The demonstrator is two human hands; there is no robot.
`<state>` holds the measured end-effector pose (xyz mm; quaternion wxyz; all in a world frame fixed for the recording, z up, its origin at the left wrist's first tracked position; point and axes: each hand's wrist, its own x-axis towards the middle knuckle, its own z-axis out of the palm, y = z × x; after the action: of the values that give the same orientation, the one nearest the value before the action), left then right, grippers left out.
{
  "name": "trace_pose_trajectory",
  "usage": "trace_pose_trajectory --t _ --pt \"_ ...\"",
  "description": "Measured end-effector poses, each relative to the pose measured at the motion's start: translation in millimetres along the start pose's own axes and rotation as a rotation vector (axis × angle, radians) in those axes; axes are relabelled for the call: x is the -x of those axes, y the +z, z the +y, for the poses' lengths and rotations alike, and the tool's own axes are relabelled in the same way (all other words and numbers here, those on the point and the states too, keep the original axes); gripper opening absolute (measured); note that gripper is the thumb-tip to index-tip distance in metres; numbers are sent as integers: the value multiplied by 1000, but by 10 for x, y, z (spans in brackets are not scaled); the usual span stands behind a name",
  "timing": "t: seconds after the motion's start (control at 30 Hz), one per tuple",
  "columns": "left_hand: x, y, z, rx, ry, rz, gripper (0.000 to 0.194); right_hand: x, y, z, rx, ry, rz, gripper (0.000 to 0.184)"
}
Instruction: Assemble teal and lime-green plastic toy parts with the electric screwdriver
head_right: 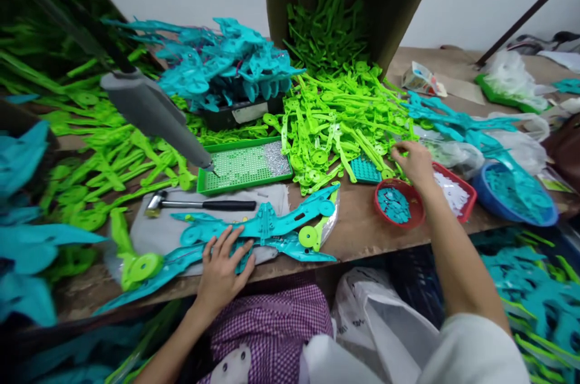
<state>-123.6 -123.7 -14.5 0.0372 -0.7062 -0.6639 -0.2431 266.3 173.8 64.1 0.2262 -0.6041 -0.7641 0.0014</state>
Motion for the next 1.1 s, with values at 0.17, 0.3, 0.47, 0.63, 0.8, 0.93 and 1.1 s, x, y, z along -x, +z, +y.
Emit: trace_pose_trajectory --t 0.17,0.3,0.47,0.63,0.8,0.93,1.1 --pt "-5 -10 -1 3 -4 -12 20 818 130 -1040 -635 45 -164 24" --pt "-3 -17 -7 5 2 -23 20 982 487 -1294 -653 64 -283 28" --pt "15 -8 -14 12 -12 -26 20 839 560 -1244 -448 -53 -322 27" --pt "28 -7 -25 18 -15 -57 22 784 532 -1285 -288 -154 -371 25" --pt "27 -15 -19 12 -19 -72 22 782 582 -1298 -162 -299 -418 27" --pt "31 -11 -12 9 -21 -73 22 838 665 -1220 -219 -300 -364 29" --pt "35 -10 -11 11 -24 -66 21 922 762 -1195 -299 -337 -298 31"
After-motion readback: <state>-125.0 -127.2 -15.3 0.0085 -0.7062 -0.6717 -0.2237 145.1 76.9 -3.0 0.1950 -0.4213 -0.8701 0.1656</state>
